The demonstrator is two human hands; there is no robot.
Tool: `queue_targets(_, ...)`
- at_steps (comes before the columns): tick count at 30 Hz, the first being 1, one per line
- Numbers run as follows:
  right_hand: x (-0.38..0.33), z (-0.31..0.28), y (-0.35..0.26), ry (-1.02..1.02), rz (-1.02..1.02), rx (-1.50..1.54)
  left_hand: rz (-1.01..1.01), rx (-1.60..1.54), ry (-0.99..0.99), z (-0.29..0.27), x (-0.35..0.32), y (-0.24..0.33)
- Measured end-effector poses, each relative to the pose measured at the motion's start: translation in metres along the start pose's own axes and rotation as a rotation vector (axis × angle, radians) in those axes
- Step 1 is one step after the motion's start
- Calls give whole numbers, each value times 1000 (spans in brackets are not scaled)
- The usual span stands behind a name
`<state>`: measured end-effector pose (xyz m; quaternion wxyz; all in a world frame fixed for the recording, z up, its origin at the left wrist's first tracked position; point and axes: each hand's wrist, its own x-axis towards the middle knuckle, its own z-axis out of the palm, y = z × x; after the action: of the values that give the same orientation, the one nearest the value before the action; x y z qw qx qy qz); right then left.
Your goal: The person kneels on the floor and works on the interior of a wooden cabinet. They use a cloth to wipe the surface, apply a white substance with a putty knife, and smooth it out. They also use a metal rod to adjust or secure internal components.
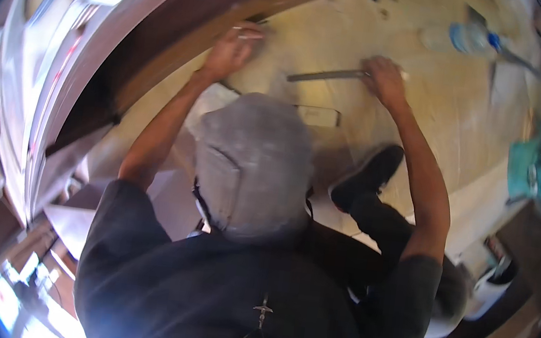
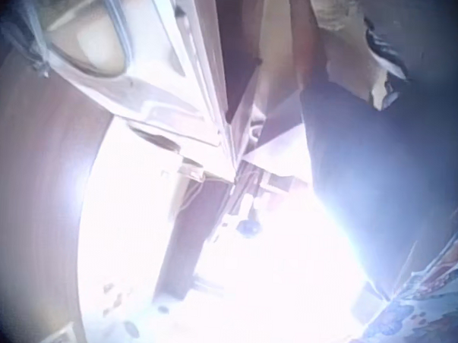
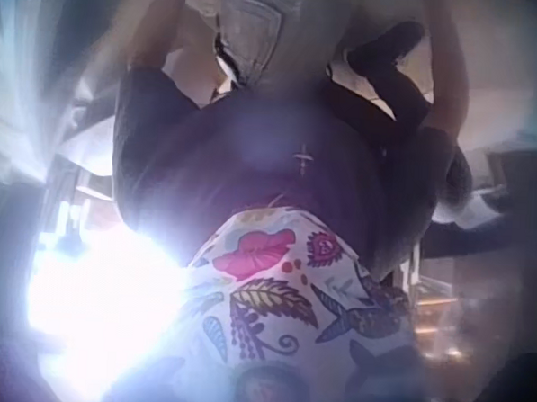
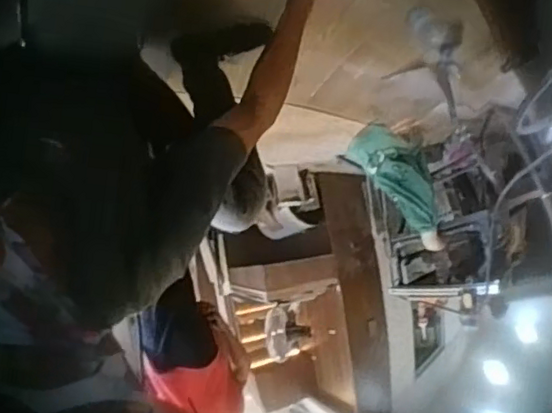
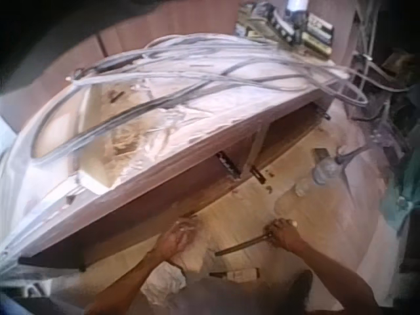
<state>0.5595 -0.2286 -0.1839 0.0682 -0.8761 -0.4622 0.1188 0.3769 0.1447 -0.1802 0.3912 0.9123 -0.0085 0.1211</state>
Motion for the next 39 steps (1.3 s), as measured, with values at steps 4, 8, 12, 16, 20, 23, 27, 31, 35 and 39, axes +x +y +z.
queue_targets(4,-10,3,4,-16,-49,166,-4,54,100,-25,20,5)
queue_targets(8,-15,-2,-10,-2,30,295,44,75,242,-40,44,1)
queue_targets(12,-4,-9,-46,12,249,569,-177,87,199,-49,79,-7)
queue_targets(16,39,15,-107,246,359,802,-347,-138,114,-26,132,-21)
queue_targets(20,77,34,-168,375,616,966,96,151,-52,-12,173,-24)
queue_targets(23,84,46,-190,409,707,877,99,102,-199,-3,181,-34)
queue_targets(27,86,61,-199,316,741,991,189,154,-204,6,182,-33)
queue_targets(31,88,39,-216,250,799,1426,378,270,-175,5,187,-34)
queue_targets(35,130,73,-227,398,703,1503,380,79,-140,-5,202,-62)
queue_targets(39,144,40,-236,410,715,1094,390,113,-78,-11,204,-69)
